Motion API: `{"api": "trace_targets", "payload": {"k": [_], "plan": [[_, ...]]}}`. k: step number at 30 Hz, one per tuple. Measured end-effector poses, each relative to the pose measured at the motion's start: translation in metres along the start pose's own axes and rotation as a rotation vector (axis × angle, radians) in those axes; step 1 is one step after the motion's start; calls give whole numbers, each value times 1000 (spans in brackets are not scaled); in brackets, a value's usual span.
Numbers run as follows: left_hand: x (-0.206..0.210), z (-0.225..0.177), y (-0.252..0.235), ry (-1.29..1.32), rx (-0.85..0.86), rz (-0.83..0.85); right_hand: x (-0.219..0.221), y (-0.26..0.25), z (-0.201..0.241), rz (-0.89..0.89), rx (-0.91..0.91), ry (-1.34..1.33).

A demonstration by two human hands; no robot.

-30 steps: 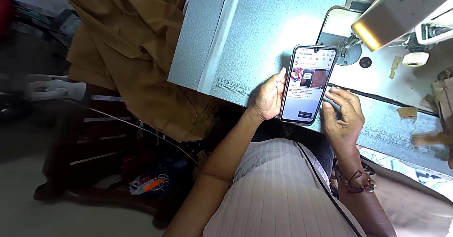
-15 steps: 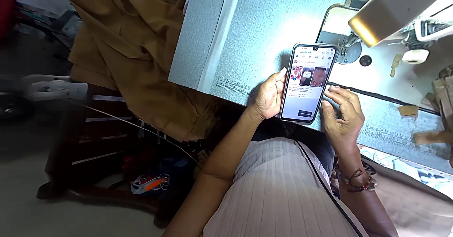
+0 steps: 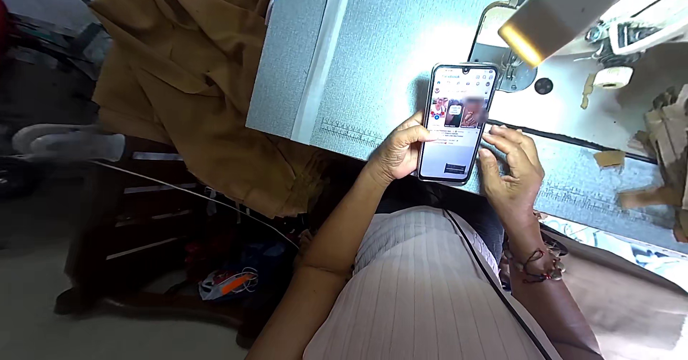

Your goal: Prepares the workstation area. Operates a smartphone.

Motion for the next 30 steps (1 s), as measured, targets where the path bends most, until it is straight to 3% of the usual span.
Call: {"api": "trace_targets", "payload": {"k": [10,18,25,30], "plan": [[6,-3,0,-108,35,-48,-4,2,7,35,0,4],[8,-4,0,0,-18,-156,-3,0,4,25,8,16],[6,-4,1,-4,-25,-142,-1,-2,3,9,-10,-6],[3,-2,-1,-25,26,-15,1,-2,-1,-11,-21,-25]]}}
Point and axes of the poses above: each hand's wrist, its own y-axis away from the middle knuckle, its own x-axis out of the palm, z = x × y, the point moved 4 cm from there along -y, towards the middle knuckle, and after that the axes turned 5 degrees about y, right-handed, at the moved point
